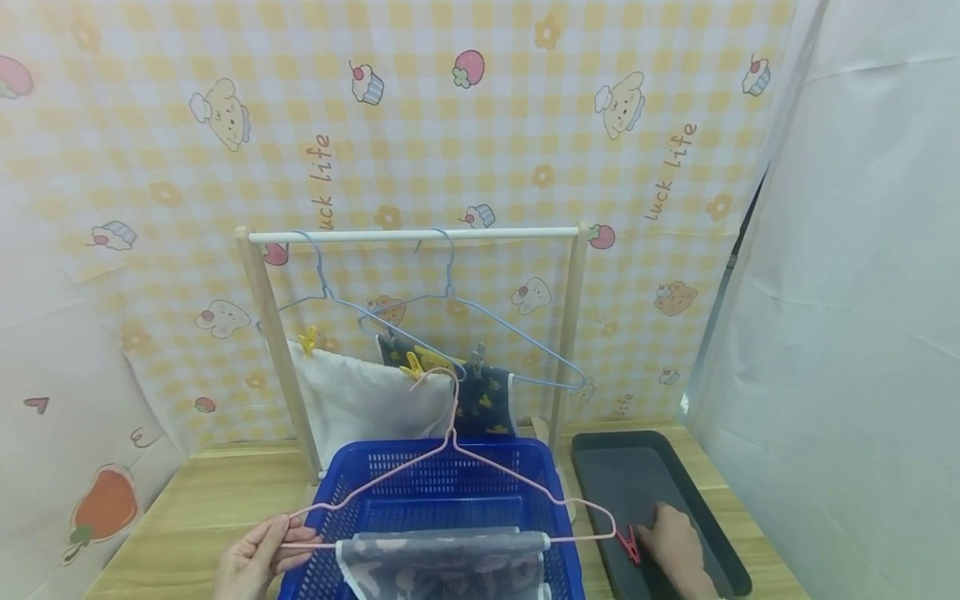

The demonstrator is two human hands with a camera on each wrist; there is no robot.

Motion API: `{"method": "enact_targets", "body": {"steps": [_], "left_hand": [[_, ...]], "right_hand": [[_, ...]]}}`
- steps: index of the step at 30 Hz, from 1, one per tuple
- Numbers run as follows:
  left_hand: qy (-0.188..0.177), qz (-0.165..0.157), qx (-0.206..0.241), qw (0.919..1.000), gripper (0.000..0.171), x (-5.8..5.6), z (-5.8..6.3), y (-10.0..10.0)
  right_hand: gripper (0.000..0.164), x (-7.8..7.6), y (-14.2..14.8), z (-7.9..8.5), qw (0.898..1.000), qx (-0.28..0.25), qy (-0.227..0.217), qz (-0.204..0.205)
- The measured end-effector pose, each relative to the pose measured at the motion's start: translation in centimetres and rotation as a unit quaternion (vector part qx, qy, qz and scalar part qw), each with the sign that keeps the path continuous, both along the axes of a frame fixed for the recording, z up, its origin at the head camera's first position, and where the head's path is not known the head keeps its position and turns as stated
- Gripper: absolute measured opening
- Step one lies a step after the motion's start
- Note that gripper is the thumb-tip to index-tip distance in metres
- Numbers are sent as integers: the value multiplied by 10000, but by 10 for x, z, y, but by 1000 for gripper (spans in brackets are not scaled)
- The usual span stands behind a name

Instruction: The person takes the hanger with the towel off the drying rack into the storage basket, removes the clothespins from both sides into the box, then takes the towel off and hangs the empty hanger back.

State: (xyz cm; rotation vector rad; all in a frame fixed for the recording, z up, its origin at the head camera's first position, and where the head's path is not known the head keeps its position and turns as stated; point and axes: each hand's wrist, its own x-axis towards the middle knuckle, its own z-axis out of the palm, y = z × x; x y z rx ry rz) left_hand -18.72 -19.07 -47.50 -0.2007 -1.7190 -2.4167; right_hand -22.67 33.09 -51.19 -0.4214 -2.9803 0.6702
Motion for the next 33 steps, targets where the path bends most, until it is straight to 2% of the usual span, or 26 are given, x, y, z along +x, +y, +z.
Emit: {"method": "enact_targets", "body": {"steps": [6,15,17,19,22,25,28,33], "left_hand": [[5,20,94,10000,25,1,-1,1],[150,230,127,9995,25,0,-1,5],[182,255,164,9994,26,-1,-2,5],[274,236,223,9991,27,-2,-3,6],[488,173,327,9981,30,-3,-3,7],[648,113,393,9971,33,-5,-4,8],[688,163,385,9968,32,-5,-4,8],[618,426,303,9967,29,-6,-3,11]], "right_hand": [[11,18,-18,22,9987,-244,402,197],[7,52,-54,45,9941,-917,479,331],[7,57,-64,49,9918,-1000,621,492],[6,61,-73,53,9869,-1096,843,836],[7,64,-85,56,9724,-1316,1192,1514],[14,63,-94,57,9569,-1669,1182,2063],[19,59,-105,59,9527,-1969,942,2115],[17,53,-122,60,9593,-1958,864,1840]]}}
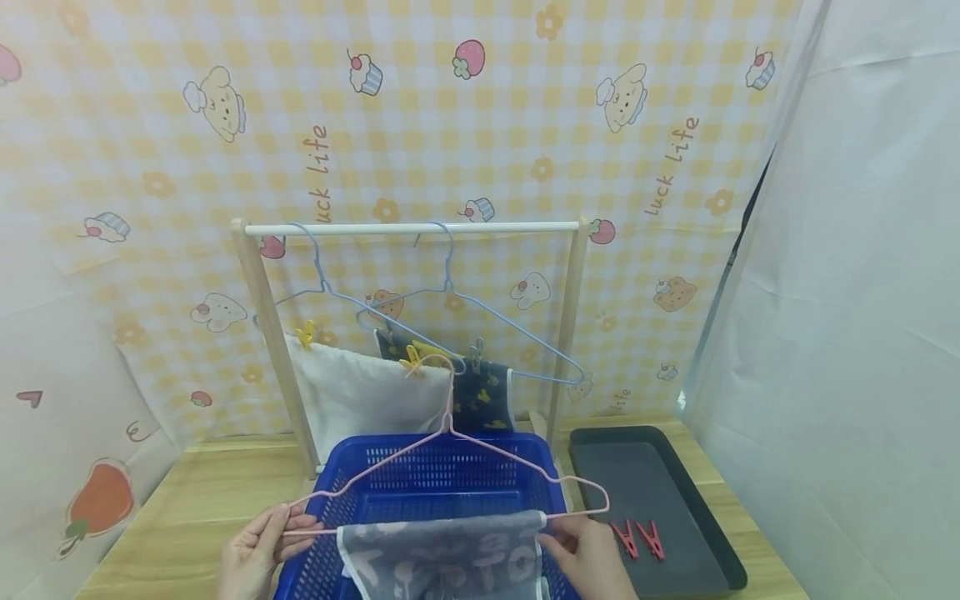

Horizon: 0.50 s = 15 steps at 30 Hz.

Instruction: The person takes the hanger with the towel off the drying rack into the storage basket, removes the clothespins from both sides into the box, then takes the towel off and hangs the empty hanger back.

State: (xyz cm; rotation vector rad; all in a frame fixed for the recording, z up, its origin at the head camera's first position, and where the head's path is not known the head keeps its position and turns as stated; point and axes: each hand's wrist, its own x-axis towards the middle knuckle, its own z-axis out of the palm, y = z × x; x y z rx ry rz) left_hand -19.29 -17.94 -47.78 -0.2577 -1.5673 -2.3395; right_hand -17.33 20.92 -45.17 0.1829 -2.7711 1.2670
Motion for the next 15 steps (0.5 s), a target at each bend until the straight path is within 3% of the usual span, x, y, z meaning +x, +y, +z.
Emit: {"method": "enact_targets", "body": {"steps": [8,15], "left_hand": [[-203,287,-190,9992,26,-3,1,3],[-354,503,-253,9978,28,-4,1,5]], "right_hand": [[10,-4,-15,5,9963,-48,-292,-810],[6,-4,-19,7,9955,-281,-188,-881]]}}
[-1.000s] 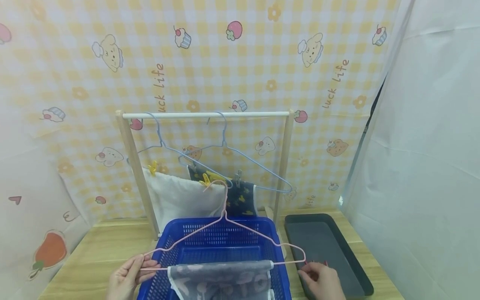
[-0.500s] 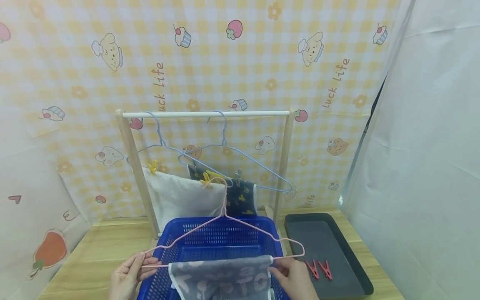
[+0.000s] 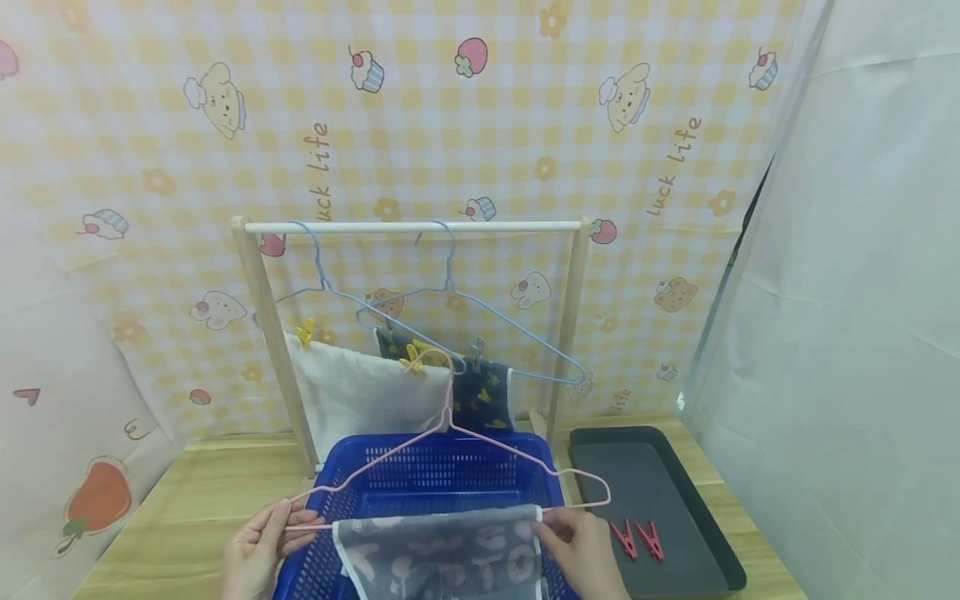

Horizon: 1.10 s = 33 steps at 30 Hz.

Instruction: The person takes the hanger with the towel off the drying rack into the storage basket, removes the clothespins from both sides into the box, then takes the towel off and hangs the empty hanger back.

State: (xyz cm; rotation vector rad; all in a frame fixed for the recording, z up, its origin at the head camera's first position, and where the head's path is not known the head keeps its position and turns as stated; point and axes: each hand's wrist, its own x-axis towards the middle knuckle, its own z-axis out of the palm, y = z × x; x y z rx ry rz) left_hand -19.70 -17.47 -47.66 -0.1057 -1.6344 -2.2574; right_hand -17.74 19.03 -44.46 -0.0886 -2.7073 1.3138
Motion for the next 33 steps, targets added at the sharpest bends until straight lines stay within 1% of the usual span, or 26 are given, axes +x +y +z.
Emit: {"method": "enact_targets", "body": {"steps": [5,7,9,11,13,14,15,17,20,21,22,24,25,26,27,28,31,32,33], "left_hand": [[-96,166,73,9998,28,1,0,2],[-151,271,162,9994,28,1,0,3],[-176,427,273,9986,27,0,0,6],[-178,596,361,9974,26,0,1,8],[-161,754,434,9961,26,-1,2,10],[-136,825,459,9954,26,-1,2,11],[-108,846,507,9951,27,-1,3,11],[-79,889,602,9942,27,-1,4,12],[-126,987,688,9927,28,-1,5,13],[-174,1022,729,9919,28,-1,5,13],[-235,1072,748,9911,28,-1,5,13],[-326,1131,781,9900,28,-1,6,14],[-359,1137,811,9895,28,-1,6,14],[-369,1150,820,9893,28,-1,6,15],[-375,1148,834,9892,28,-1,6,15],[-341,1113,847,9896,28,-1,6,15],[-359,1139,805,9896,27,-1,6,16],[-365,1166,792,9893,26,-1,6,17],[-374,1188,795,9890,26,-1,6,17]], "right_hand": [[6,0,1,-1,10000,-4,39,52],[8,0,2,-3,9996,50,146,219],[9,1,4,-6,9972,229,417,573],[11,1,7,-8,9905,445,759,1057],[15,0,10,-10,9790,654,1108,1580],[16,0,11,-10,9715,777,1281,1835],[17,-1,11,-10,9647,844,1352,2096],[16,-2,12,-10,9549,849,1224,2568],[12,-3,13,-8,9421,816,692,3176],[10,-4,13,-7,9386,783,462,3328],[10,-4,12,-7,9345,816,333,3448],[9,-5,12,-7,9272,925,226,3623],[9,-5,11,-7,9265,925,206,3643],[9,-5,10,-7,9295,877,130,3581],[9,-5,9,-6,9359,788,38,3434],[10,-4,8,-6,9444,690,0,3214],[20,-1,3,-3,9750,171,-194,2207],[22,0,2,-3,9818,50,-217,1884],[25,1,0,-2,9866,-23,-202,1619]]}}
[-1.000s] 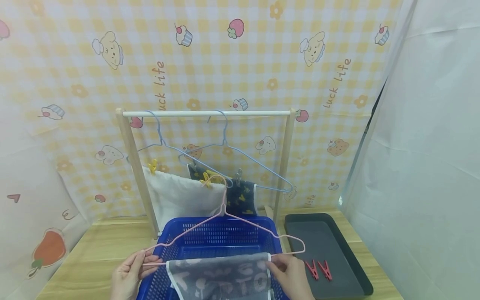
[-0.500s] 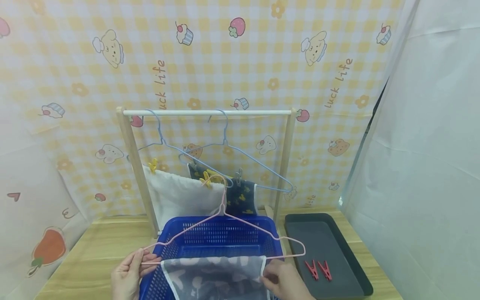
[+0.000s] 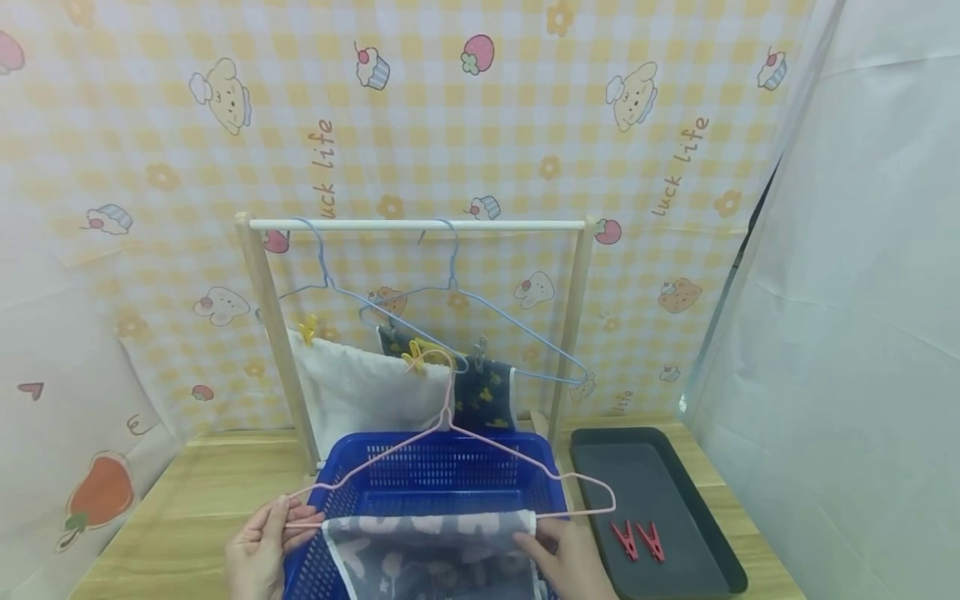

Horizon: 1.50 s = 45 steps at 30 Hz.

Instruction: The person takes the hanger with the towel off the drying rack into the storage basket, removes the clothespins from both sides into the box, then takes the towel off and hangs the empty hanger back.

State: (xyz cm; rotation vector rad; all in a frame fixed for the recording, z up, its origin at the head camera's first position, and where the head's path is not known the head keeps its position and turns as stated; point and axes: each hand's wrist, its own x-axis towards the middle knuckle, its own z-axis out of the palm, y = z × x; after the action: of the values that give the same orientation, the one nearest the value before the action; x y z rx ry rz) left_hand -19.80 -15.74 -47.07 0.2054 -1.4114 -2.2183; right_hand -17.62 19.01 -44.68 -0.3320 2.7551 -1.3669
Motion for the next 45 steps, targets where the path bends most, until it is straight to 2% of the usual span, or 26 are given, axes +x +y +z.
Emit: {"method": "enact_targets", "body": {"steps": [2,4,7,11,15,19,21,23,26,29,31,32,34,36,38,41,43,45], "left_hand": [[-61,92,11,9999,26,0,1,2],[16,68,102,9999,26,0,0,2],[165,-100,317,9993,27,0,0,1],[268,-323,542,9976,29,0,0,-1],[342,-369,607,9969,30,0,0,-2],[270,-333,602,9973,31,1,1,-2],[198,-300,553,9978,31,1,1,-2],[144,-275,474,9984,31,1,1,-2],[114,-246,383,9989,30,2,1,-3],[96,-200,386,9990,29,2,2,-2],[60,-136,414,9990,29,2,2,-2],[39,-111,446,9989,29,2,3,-2],[-16,-68,511,9987,29,2,4,-1],[-107,-41,576,9983,29,3,5,-1],[-190,-29,653,9977,30,3,7,-1],[-275,-13,760,9967,31,4,9,-1],[-249,3,807,9964,32,4,9,0],[-143,-12,799,9967,32,4,8,0]], "right_hand": [[31,1,-3,0,9996,3,96,-268],[33,2,-3,-2,9995,155,241,-120],[30,1,-1,-8,9931,425,843,691],[26,-1,0,-11,9787,940,904,1585],[25,-2,-4,-12,9675,1672,473,1840],[27,-4,-6,-14,9652,1770,137,1921],[25,-4,-6,-13,9714,1514,-22,1828],[20,-4,-5,-10,9825,907,-98,1625],[25,-2,-5,-5,9961,39,-290,837],[34,0,-6,-1,9978,-492,-444,50],[38,1,-7,-1,9979,-466,-426,-124],[39,2,-7,-2,9991,-344,-241,-33],[39,3,-6,-6,9986,-34,295,431],[34,3,-5,-9,9891,366,998,1020],[29,4,-6,-12,9764,699,1373,1516],[25,4,-8,-14,9695,982,1081,1967],[24,4,-10,-14,9748,936,484,1964],[27,4,-11,-14,9782,918,270,1842]]}}
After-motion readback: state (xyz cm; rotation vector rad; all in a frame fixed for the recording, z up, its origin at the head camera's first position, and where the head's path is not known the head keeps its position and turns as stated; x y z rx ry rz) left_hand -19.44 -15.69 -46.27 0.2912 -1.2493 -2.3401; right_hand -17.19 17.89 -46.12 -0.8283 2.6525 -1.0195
